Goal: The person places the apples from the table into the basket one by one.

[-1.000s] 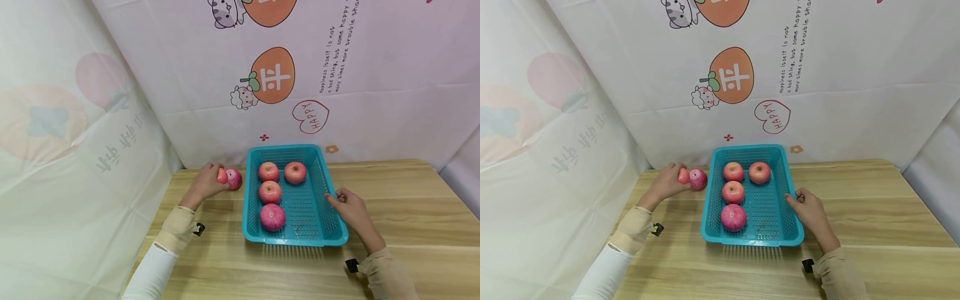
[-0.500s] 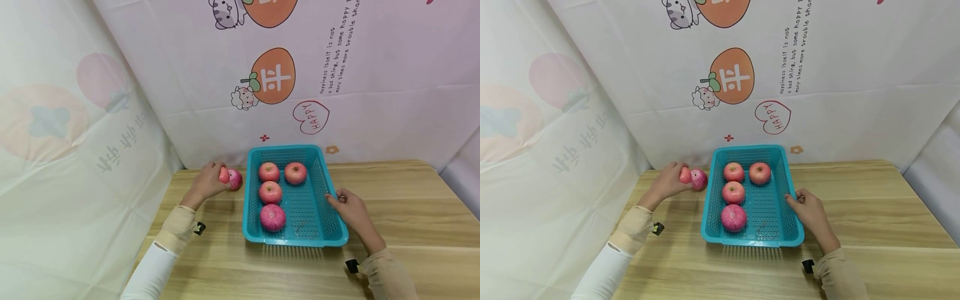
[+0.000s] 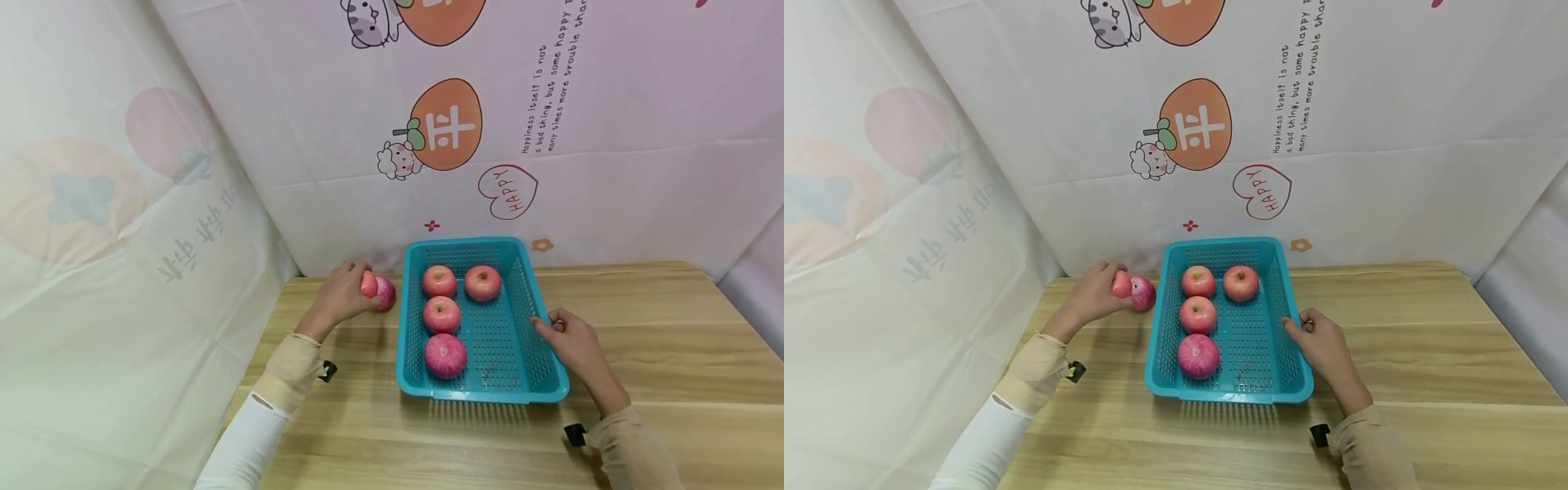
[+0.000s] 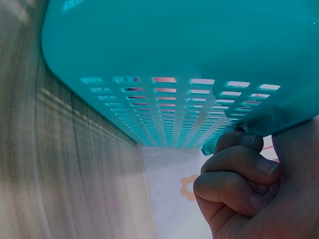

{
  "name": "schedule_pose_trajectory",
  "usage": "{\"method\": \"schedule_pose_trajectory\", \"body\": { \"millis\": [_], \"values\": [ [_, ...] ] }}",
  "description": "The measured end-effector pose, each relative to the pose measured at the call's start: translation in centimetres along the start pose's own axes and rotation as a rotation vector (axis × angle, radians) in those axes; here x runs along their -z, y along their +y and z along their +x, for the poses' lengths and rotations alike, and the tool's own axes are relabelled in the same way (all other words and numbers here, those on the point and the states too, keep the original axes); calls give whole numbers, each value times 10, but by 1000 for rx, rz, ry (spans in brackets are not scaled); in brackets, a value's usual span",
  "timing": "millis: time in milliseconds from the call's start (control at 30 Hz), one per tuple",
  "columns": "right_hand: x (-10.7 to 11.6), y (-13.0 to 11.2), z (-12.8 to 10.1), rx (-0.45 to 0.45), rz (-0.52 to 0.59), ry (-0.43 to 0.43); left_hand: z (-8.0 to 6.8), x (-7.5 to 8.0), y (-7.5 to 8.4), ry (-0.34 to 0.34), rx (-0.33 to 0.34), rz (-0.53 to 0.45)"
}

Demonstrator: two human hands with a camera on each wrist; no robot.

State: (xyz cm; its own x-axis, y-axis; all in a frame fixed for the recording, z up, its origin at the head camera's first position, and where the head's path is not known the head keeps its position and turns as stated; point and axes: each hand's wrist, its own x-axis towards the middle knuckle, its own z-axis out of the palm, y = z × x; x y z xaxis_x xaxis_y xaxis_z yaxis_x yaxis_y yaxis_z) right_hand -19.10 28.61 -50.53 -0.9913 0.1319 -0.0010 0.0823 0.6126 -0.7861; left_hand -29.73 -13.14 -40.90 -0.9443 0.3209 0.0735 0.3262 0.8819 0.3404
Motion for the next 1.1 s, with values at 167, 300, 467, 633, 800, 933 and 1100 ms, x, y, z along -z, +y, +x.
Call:
{"method": "schedule_pose_trajectory", "body": {
  "millis": [167,300,467,633,800,933,1100],
  "values": [
    [0,0,-1,-1,-1,-1,1,1,3,-2,-6,9],
    [1,-1,-1,-2,4,-6,2,1,4,-2,-7,9],
    [1,-1,-1,-1,5,-6,4,2,7,2,-23,9],
    [1,0,0,0,-6,-5,4,3,11,-7,-31,15],
    [0,1,0,-3,-4,-1,4,3,16,-14,-19,4],
    [0,1,0,-5,-7,2,5,2,20,-9,-28,0],
    [1,0,-1,-5,1,-6,6,1,25,-5,-41,0]
  ]
}}
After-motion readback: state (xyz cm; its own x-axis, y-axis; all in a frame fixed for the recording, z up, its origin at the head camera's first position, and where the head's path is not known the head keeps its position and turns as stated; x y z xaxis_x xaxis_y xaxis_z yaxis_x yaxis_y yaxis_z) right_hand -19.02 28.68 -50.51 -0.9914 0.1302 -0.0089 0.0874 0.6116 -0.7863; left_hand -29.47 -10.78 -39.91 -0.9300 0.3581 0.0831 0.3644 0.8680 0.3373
